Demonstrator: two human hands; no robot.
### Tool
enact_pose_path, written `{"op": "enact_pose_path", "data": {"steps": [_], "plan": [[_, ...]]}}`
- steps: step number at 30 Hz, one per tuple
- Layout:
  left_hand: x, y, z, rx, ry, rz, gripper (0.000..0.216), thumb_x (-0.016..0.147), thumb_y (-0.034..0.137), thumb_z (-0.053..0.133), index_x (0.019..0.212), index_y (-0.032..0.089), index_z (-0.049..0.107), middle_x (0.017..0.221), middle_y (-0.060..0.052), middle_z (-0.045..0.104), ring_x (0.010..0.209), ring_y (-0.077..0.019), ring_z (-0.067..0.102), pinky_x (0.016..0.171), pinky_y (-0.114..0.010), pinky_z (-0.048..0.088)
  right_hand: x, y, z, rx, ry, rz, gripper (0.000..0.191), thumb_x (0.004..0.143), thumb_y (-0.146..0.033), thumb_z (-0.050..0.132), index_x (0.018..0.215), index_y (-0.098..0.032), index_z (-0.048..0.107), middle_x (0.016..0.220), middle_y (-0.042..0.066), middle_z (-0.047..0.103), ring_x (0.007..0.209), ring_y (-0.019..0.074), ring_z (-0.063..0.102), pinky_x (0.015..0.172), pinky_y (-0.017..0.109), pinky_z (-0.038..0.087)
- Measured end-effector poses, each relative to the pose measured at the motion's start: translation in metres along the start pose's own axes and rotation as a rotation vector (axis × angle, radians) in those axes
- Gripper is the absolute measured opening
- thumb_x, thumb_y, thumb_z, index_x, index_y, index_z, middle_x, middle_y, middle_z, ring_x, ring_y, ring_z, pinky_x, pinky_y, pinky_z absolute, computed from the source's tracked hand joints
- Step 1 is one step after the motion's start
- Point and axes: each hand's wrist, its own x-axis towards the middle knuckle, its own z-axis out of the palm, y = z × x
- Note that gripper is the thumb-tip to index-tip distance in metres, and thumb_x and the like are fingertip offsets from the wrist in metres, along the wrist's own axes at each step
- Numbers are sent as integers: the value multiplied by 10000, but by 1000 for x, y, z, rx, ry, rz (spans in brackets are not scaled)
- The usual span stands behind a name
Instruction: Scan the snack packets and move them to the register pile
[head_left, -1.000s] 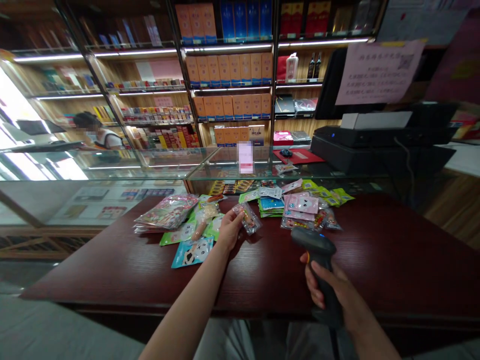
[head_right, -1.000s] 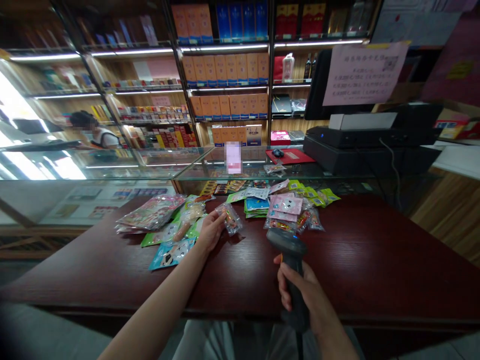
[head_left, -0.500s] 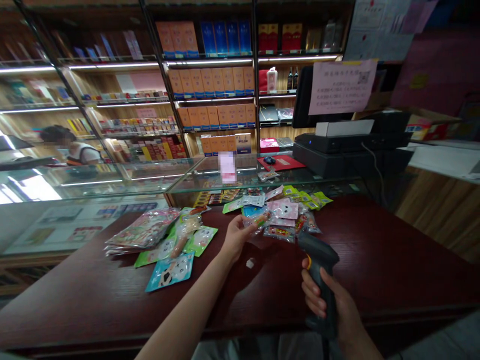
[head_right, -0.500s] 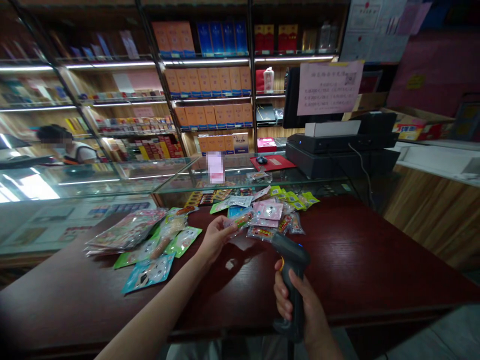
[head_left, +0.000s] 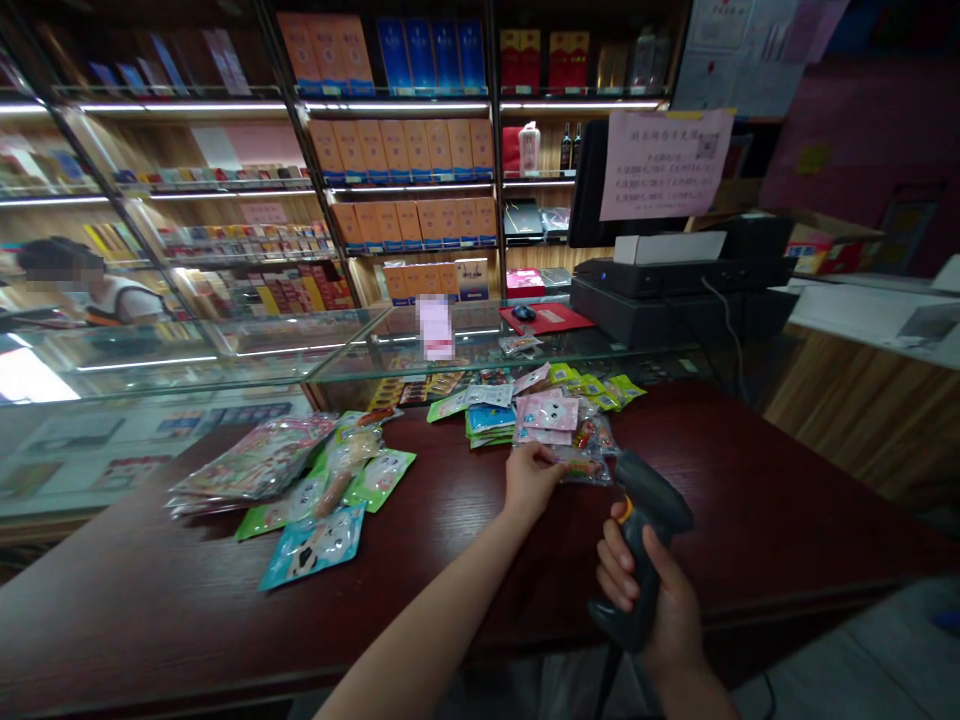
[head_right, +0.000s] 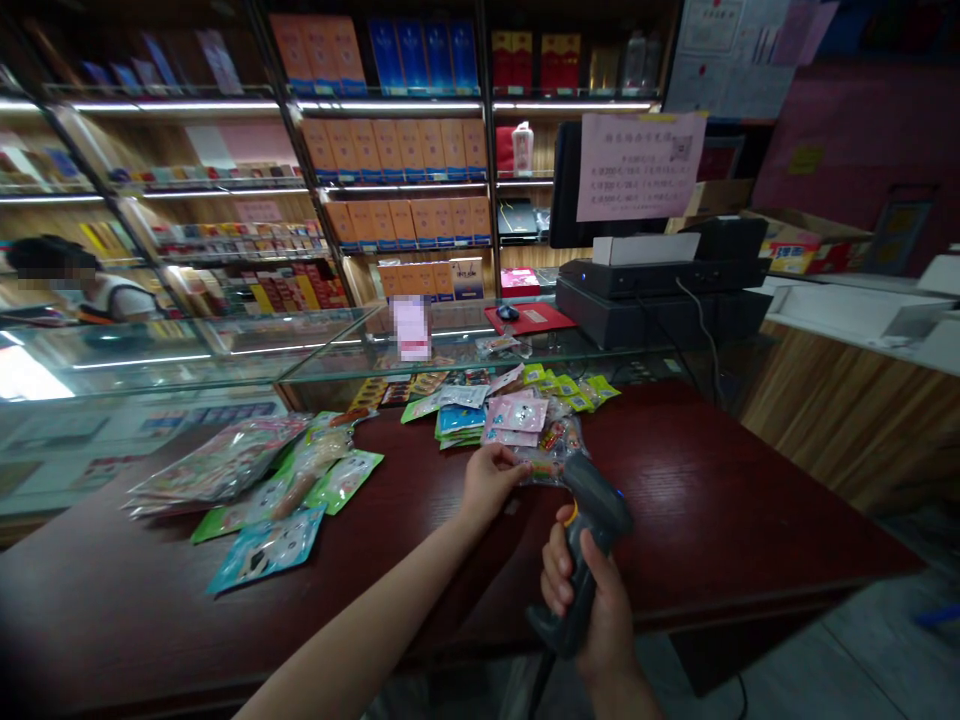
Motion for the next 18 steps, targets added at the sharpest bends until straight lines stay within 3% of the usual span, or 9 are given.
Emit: {"op": "enact_pose_path", "data": {"steps": [4,7,13,18], "plan": [[-10,9,0,368,33,89,266,612,247,785,694,199,537,615,27,547,598,-131,494,574,-241,297,1,-1,2,2,15,-6,207,819,-385,693,929,-214,654,600,-73,410,412,54,248,351,104,346],[-15,17,1,552,45,96,316,628,302,795,646,206,495,618,9,532,634,-155,500,591,-262,272,1,-1,3,-15,16,-9,196,825,-372,689,935,-216,644,601,-72,418,416,57,257,353,109,344],[-15,21,-9,515,-14,84,283,649,361,785,686,199,557,651,2,570,616,-145,500,580,-260,280,1,0,2,-67,32,-4,196,820,-376,691,920,-218,634,599,-74,419,406,56,284,344,118,337],[-21,22,-49,506,-35,96,93,726,249,683,678,196,622,621,-4,590,581,-142,499,571,-255,299,-2,0,-2,-109,-7,70,206,816,-370,704,937,-215,641,602,-65,450,408,55,320,352,127,352]]}}
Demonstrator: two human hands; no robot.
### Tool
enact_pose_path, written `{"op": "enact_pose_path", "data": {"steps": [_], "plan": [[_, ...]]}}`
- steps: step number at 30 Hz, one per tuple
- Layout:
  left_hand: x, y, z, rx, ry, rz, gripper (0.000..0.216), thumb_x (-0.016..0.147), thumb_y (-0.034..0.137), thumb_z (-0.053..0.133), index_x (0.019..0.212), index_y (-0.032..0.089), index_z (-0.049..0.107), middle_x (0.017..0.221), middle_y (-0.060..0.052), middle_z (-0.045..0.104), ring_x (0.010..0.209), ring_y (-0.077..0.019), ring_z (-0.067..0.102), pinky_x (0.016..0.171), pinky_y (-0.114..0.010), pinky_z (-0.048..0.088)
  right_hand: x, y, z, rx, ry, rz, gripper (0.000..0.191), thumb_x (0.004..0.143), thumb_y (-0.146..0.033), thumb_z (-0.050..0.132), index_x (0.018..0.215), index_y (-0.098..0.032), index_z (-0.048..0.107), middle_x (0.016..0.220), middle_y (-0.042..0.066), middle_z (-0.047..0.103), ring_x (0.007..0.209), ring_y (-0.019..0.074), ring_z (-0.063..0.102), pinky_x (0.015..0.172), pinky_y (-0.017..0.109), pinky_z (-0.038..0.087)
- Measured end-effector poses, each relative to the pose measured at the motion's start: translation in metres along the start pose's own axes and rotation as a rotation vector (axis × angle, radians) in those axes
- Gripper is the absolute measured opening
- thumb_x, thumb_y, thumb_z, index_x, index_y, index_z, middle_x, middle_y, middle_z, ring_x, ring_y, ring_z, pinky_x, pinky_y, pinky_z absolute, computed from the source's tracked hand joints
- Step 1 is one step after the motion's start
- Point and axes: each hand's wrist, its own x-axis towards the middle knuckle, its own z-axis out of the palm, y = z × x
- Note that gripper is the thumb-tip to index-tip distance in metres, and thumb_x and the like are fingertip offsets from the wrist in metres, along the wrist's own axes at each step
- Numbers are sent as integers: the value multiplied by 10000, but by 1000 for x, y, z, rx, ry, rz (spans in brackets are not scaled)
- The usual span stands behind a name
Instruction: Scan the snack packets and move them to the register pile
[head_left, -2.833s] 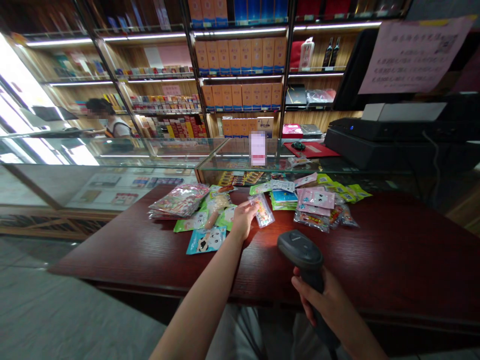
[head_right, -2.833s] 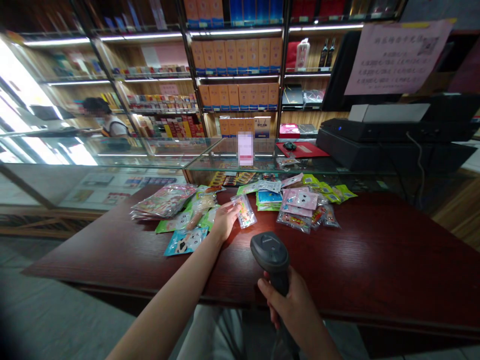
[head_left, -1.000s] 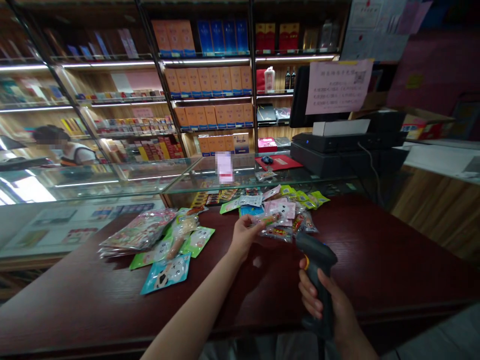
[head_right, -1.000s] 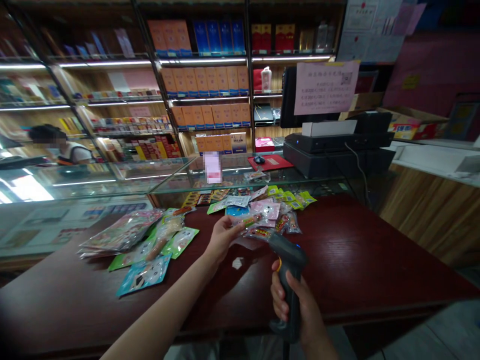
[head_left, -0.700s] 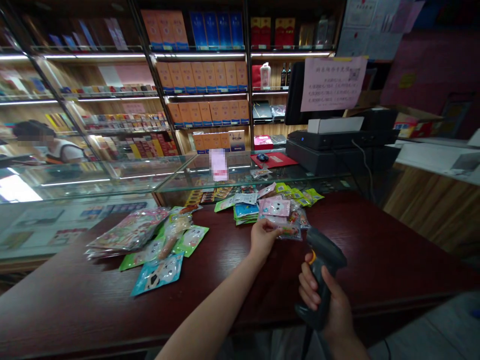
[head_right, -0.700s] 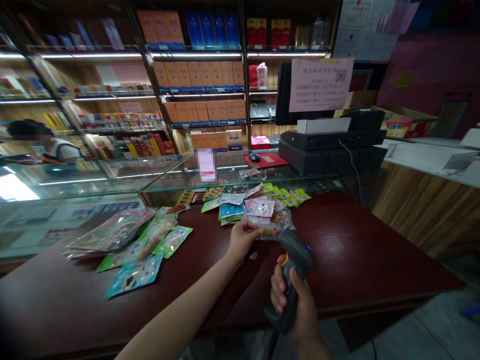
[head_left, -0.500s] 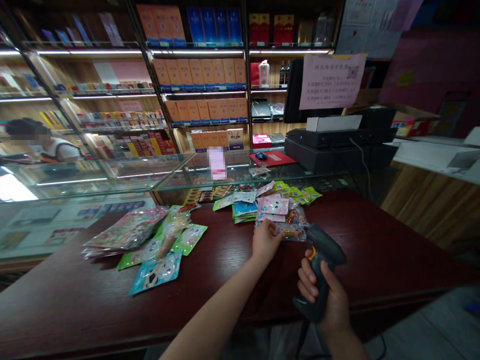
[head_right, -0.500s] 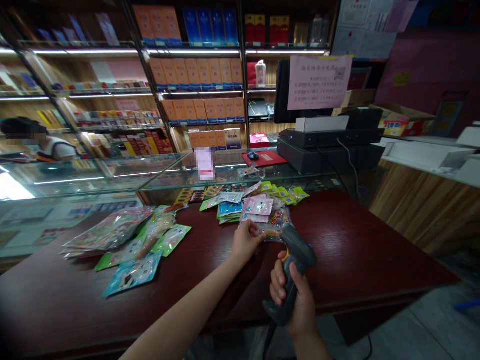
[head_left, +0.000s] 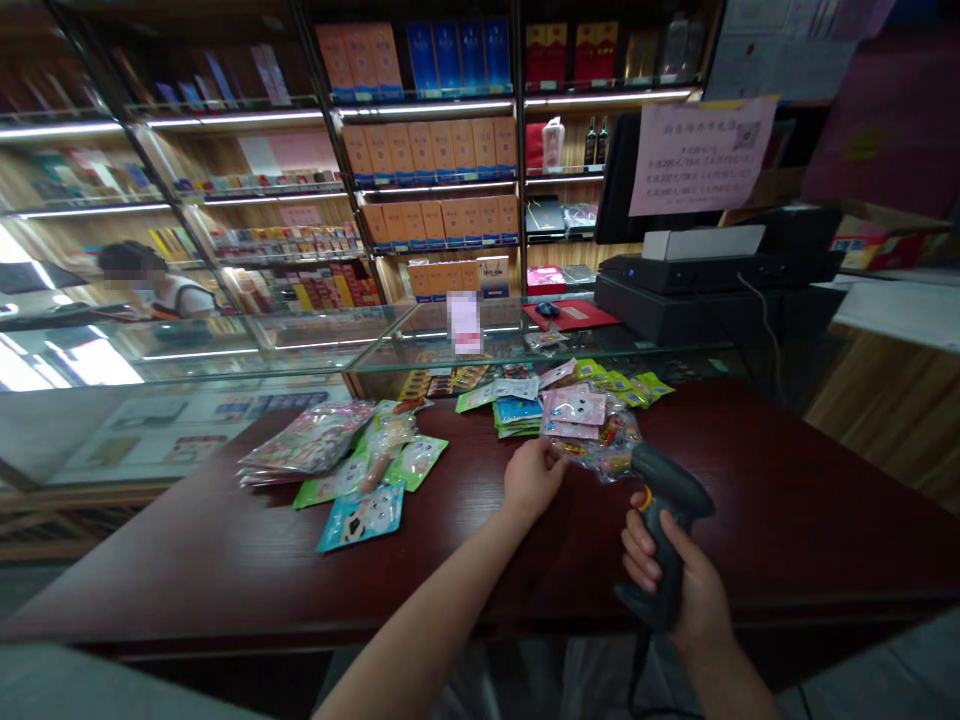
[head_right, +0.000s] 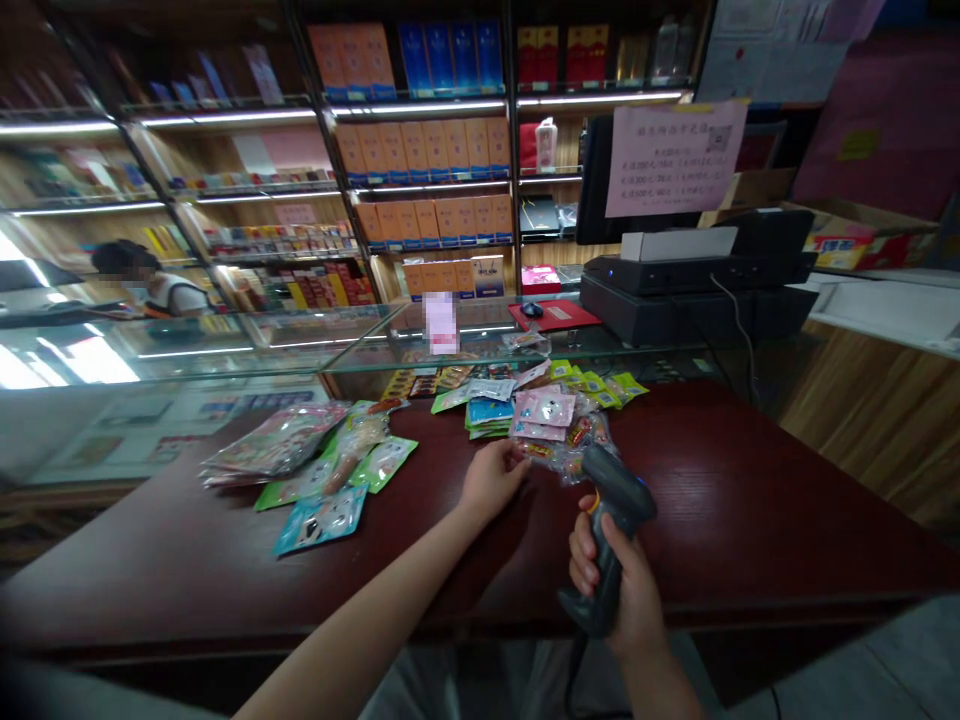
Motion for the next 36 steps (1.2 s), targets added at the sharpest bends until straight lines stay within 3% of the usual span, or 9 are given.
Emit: {"op": "enact_pose_path", "data": {"steps": [13,18,22,25,31,36], "plan": [[-54,-80,-151,122,250,-70,109,718,180,640,610,199,636,629,-26,628,591,-166,532,604,-275,344,0,10,4,-149,-45,122,185,815,-303,723,958,-211,652,575,-40,538,395,65,434,349,146,377],[-86,-96,-193,334,320,-188,35,725,217,643,702,191,640,714,-47,638,701,-202,574,684,-296,386,2,26,18,-206,-113,211,199,815,-326,730,961,-212,658,587,-39,553,404,71,454,350,163,386],[-108,-98,-202,751,383,-423,456,719,452,677,1045,138,627,1053,-158,618,1033,-320,543,867,-385,393,1,41,31,-229,-167,232,191,818,-322,730,952,-204,664,587,-40,562,401,63,464,342,152,394],[-119,-98,-201,887,317,-595,669,715,659,594,1076,95,602,1145,-219,561,1108,-377,493,896,-432,381,2,48,35,-209,-195,256,197,809,-316,740,953,-199,672,590,-39,569,407,58,472,346,144,403],[-128,-93,-200,802,324,-652,602,702,665,608,994,139,593,1158,-192,566,1129,-361,501,902,-425,393,5,48,28,-144,-228,295,201,824,-324,726,962,-185,686,596,-36,565,410,54,468,337,139,408],[-137,-88,-203,549,382,-648,526,664,503,738,1002,169,513,1006,-141,648,990,-319,616,805,-380,454,4,47,28,-114,-210,280,204,808,-316,741,942,-171,688,585,-36,565,400,46,468,335,128,406]]}}
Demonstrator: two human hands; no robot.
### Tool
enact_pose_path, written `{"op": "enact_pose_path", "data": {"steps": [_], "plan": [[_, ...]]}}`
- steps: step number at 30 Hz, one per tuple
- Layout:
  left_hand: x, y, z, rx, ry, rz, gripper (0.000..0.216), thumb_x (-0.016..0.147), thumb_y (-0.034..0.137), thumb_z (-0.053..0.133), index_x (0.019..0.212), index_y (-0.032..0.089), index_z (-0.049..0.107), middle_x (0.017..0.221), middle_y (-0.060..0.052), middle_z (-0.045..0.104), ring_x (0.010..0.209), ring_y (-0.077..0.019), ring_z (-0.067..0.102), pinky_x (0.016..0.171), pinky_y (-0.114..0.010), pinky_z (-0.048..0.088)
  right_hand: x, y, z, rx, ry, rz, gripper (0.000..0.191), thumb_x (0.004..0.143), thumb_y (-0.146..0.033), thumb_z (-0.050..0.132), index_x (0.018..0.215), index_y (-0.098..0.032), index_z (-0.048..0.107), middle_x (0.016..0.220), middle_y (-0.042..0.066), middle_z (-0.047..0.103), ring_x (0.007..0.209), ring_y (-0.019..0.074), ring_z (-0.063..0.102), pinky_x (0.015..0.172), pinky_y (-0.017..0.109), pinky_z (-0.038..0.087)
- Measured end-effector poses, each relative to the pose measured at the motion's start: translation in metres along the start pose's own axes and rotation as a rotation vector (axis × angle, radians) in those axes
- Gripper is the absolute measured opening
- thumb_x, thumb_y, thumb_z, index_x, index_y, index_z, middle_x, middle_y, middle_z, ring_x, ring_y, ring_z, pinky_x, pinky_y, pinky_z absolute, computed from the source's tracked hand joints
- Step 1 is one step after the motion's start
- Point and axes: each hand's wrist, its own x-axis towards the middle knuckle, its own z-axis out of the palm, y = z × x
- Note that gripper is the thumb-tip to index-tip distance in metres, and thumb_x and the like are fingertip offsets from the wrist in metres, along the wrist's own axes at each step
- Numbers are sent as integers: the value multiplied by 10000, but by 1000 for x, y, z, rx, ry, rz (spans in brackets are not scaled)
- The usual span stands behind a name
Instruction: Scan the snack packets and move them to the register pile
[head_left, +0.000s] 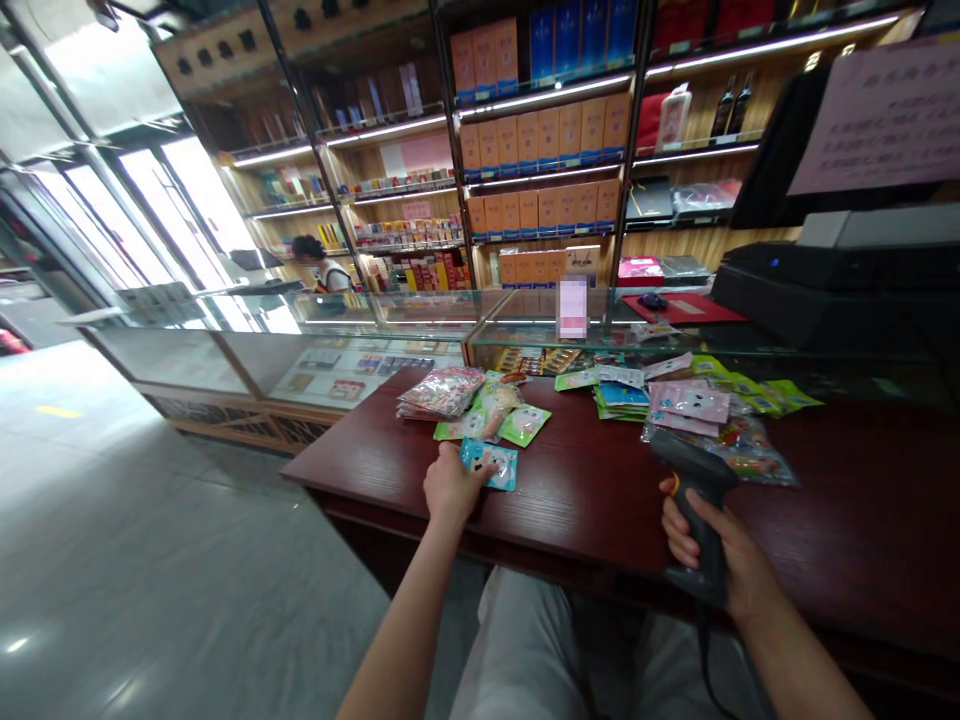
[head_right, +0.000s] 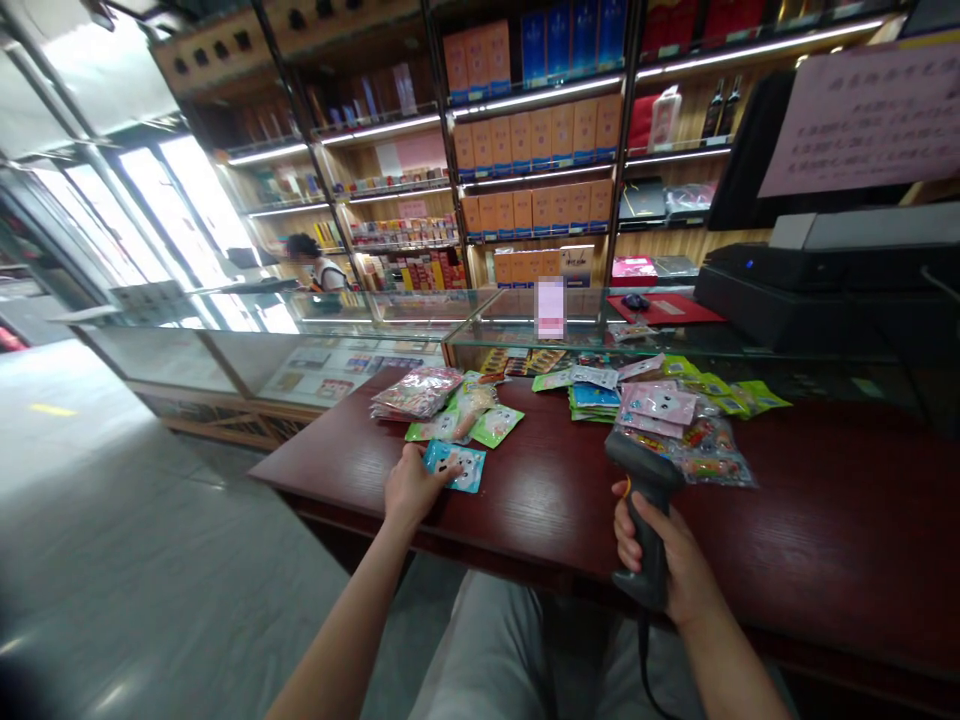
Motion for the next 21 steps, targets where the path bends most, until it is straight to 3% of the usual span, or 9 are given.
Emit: {"op": "enact_pose_path", "data": {"steps": [5,8,11,14,18,21], "plan": [[-4,6,11,-593,-7,59,448,657,414,767,916,202,470,808,-32,646,701,-192,650,574,-258,467,1,2,1,17,-7,-2,210,807,-316,742,942,-166,685,580,-35,571,396,45,473,334,123,398],[-2,29,24,-976,-151,34,481,647,466,758,935,184,495,752,-5,626,553,-135,607,453,-211,426,3,3,-1,18,-17,-2,202,820,-313,732,955,-171,680,586,-36,575,401,45,476,338,121,389],[6,62,37,-1222,-311,24,501,606,448,781,950,167,547,775,-7,639,563,-118,610,442,-200,456,6,3,-2,16,-39,-4,200,834,-330,718,965,-185,674,585,-40,574,396,46,466,337,126,375],[16,95,52,-1301,-333,132,461,585,425,798,888,154,582,752,-1,647,572,-106,613,447,-181,467,7,3,-2,4,-46,1,221,823,-356,729,963,-196,669,580,-45,573,384,46,452,326,130,354],[30,124,80,-1288,-276,241,386,645,452,754,808,165,553,589,50,596,374,-73,523,331,-146,311,8,4,2,-10,-12,-24,254,789,-379,758,937,-196,664,568,-53,564,368,42,429,319,135,345],[39,129,101,-1302,-238,287,297,679,399,721,815,172,585,688,8,675,492,-128,631,431,-204,467,9,5,3,-11,0,-39,261,793,-394,750,935,-196,656,567,-56,560,364,38,420,316,133,340]]}}
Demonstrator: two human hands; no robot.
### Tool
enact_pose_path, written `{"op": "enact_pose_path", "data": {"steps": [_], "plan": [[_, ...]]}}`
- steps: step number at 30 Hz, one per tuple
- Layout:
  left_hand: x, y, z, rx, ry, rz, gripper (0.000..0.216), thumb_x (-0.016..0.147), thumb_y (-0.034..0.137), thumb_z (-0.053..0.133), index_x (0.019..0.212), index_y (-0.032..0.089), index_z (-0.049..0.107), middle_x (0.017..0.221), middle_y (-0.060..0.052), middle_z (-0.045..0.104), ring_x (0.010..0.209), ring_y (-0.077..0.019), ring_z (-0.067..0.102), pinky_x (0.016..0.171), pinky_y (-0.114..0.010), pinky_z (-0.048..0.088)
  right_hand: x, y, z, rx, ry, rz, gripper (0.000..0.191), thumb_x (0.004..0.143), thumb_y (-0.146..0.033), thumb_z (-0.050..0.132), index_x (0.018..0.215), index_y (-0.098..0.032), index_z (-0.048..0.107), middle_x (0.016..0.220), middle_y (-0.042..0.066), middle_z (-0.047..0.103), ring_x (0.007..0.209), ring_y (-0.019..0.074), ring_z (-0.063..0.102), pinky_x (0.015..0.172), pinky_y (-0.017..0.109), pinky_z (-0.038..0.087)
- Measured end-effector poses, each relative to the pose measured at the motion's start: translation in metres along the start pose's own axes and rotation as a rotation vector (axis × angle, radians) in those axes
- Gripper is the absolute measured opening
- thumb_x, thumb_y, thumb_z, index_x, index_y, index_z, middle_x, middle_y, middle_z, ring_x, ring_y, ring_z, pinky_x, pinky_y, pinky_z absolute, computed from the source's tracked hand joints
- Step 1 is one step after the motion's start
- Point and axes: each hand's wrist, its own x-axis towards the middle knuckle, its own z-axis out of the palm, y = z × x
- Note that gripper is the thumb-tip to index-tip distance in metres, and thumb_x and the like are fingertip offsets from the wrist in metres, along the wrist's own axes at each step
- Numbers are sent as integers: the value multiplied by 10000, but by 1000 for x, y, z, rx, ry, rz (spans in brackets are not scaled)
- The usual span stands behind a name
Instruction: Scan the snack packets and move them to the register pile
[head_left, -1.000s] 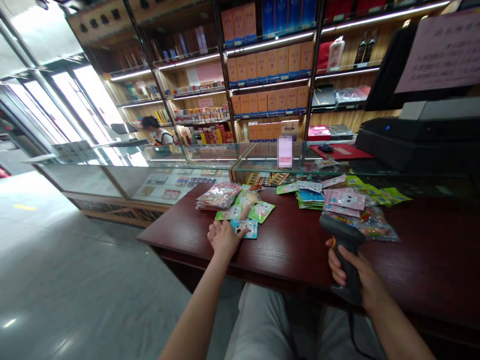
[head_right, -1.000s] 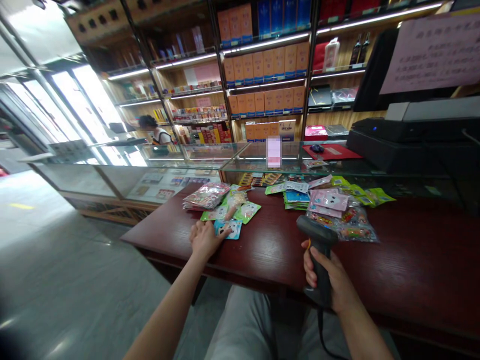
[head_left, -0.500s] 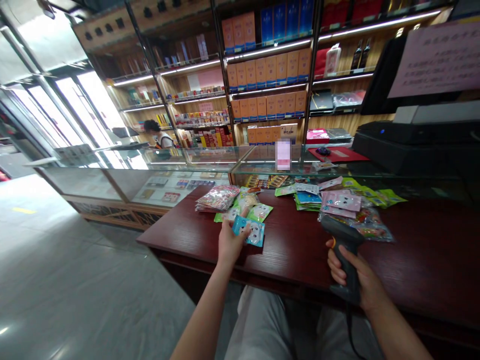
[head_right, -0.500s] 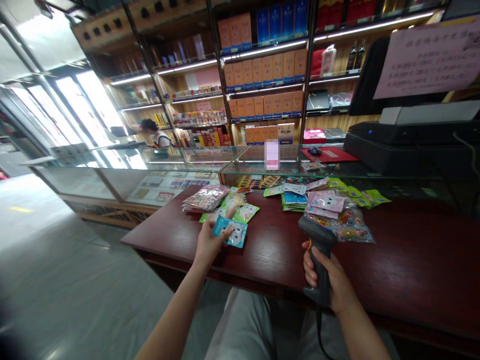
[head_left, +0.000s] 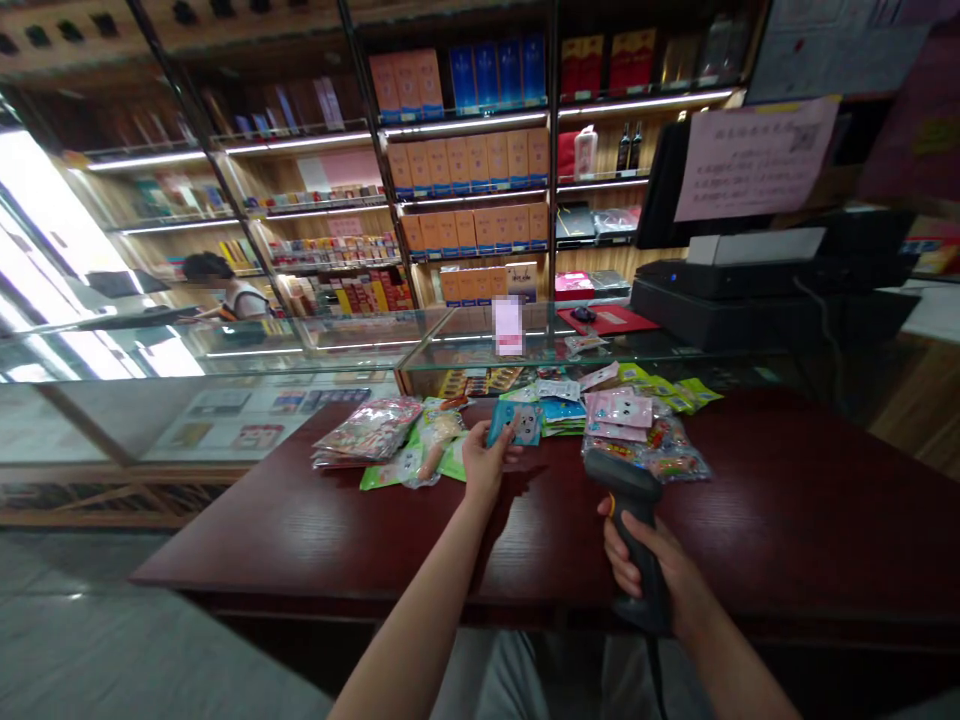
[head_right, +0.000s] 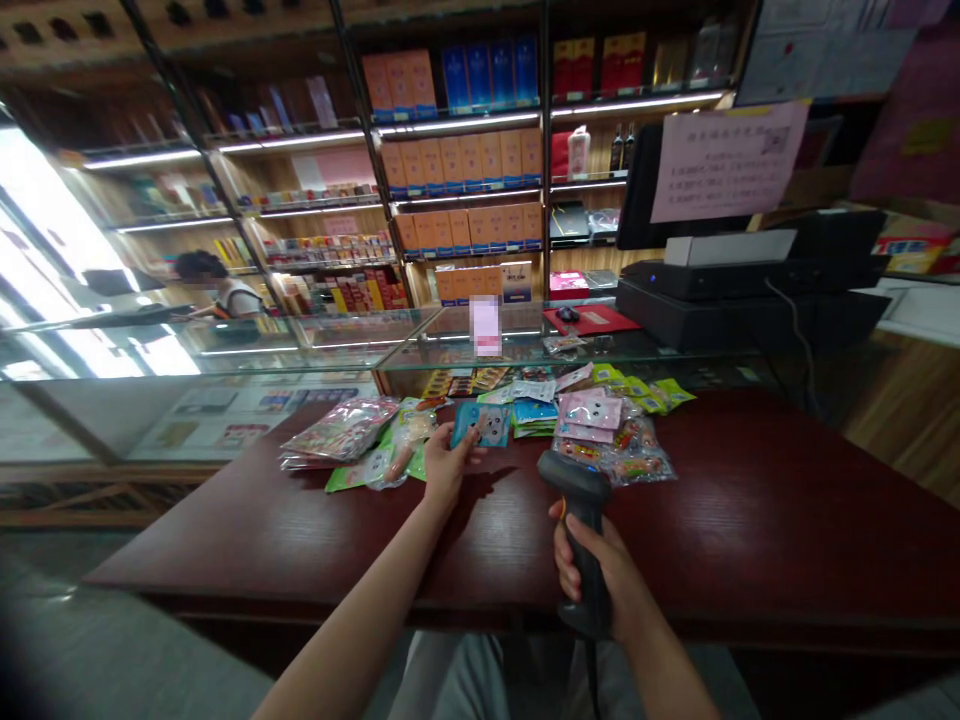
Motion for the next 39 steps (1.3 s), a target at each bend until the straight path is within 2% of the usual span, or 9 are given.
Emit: {"op": "enact_pose_path", "data": {"steps": [2,4,6,10,18,23,27,33,39], "plan": [[3,-9,-1,47,3,113,193,692,300,692,827,173,644,832,-38,726,730,-182,704,656,-294,570,1,1,-2,10,-16,7,251,814,-389,732,957,-201,648,577,-54,567,368,41,427,320,136,345],[2,-14,-4,133,-7,269,160,700,200,644,853,179,689,959,-61,737,925,-207,692,858,-361,551,1,3,-6,16,-38,19,250,828,-384,718,984,-208,635,590,-51,574,374,48,440,326,144,356],[0,-14,-8,226,-30,408,219,707,133,602,890,190,706,1052,-67,724,1018,-215,666,949,-402,512,2,4,-9,10,-48,28,263,827,-387,716,998,-211,623,596,-49,578,373,56,447,326,153,362],[-6,-10,-9,419,-36,585,328,707,40,551,941,208,708,1127,-65,698,1069,-208,640,982,-428,495,2,6,-10,-11,-16,21,267,825,-383,715,997,-203,618,592,-48,577,363,57,446,315,150,350],[-7,-11,-6,513,-93,699,368,788,45,543,1066,248,671,1257,-79,612,1169,-207,573,985,-433,496,0,-2,14,-141,117,68,341,757,-421,772,958,-188,626,555,-60,567,357,61,450,313,155,360],[-8,-9,-5,497,-92,733,296,810,71,559,1033,233,667,1239,-93,595,1155,-209,571,978,-417,495,-7,-2,40,-333,254,57,467,727,-443,784,1049,-175,578,521,-85,568,326,68,473,299,154,365],[-8,-8,-4,501,-80,748,261,810,70,561,999,220,661,1229,-96,589,1147,-207,575,967,-411,500,-10,-2,52,-423,284,6,433,707,-488,778,937,-184,573,489,-90,553,308,72,462,285,162,362],[-7,-9,-3,519,-27,807,220,807,50,558,931,207,651,1170,-89,614,1079,-190,613,927,-389,523,-9,-6,61,-407,297,1,423,691,-499,781,883,-203,548,471,-95,547,308,73,457,286,155,360],[-8,-6,-4,560,-61,770,240,808,75,572,983,218,653,1210,-91,604,1129,-203,588,957,-419,509,-9,-7,62,-383,296,12,457,673,-506,796,903,-194,555,479,-91,557,324,77,475,295,155,372]]}}
